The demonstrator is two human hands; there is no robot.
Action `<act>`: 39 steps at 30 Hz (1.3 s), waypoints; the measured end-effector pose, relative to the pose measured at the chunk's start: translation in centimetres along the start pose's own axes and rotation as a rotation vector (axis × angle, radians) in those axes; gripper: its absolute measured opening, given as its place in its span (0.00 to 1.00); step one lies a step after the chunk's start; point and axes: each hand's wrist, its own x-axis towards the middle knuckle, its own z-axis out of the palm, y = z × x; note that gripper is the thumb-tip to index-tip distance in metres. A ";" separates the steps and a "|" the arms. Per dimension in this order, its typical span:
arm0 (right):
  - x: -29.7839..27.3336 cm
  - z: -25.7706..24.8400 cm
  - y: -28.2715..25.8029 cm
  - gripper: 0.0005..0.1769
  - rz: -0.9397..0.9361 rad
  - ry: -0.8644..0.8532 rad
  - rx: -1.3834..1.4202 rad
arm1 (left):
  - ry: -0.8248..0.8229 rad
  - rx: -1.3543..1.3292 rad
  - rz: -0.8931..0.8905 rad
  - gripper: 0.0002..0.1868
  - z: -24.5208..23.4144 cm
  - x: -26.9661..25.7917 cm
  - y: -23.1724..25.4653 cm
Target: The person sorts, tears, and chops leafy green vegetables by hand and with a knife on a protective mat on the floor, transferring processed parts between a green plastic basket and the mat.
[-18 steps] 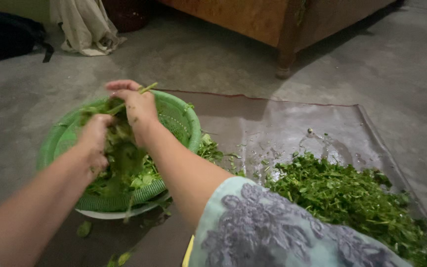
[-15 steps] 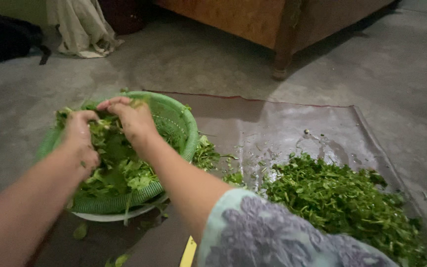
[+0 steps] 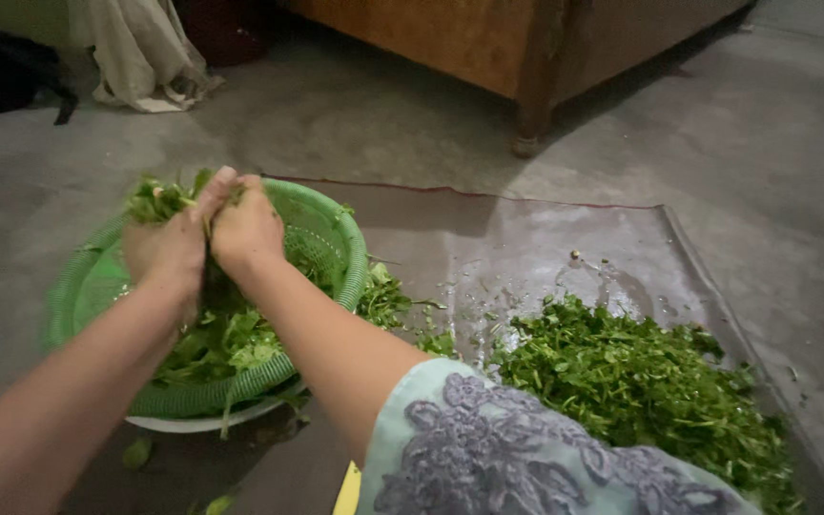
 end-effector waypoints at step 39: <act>-8.9 -2.4 -4.6 0.47 0.916 0.112 0.349 | 0.582 -0.098 0.040 0.31 -0.9 5.9 0.6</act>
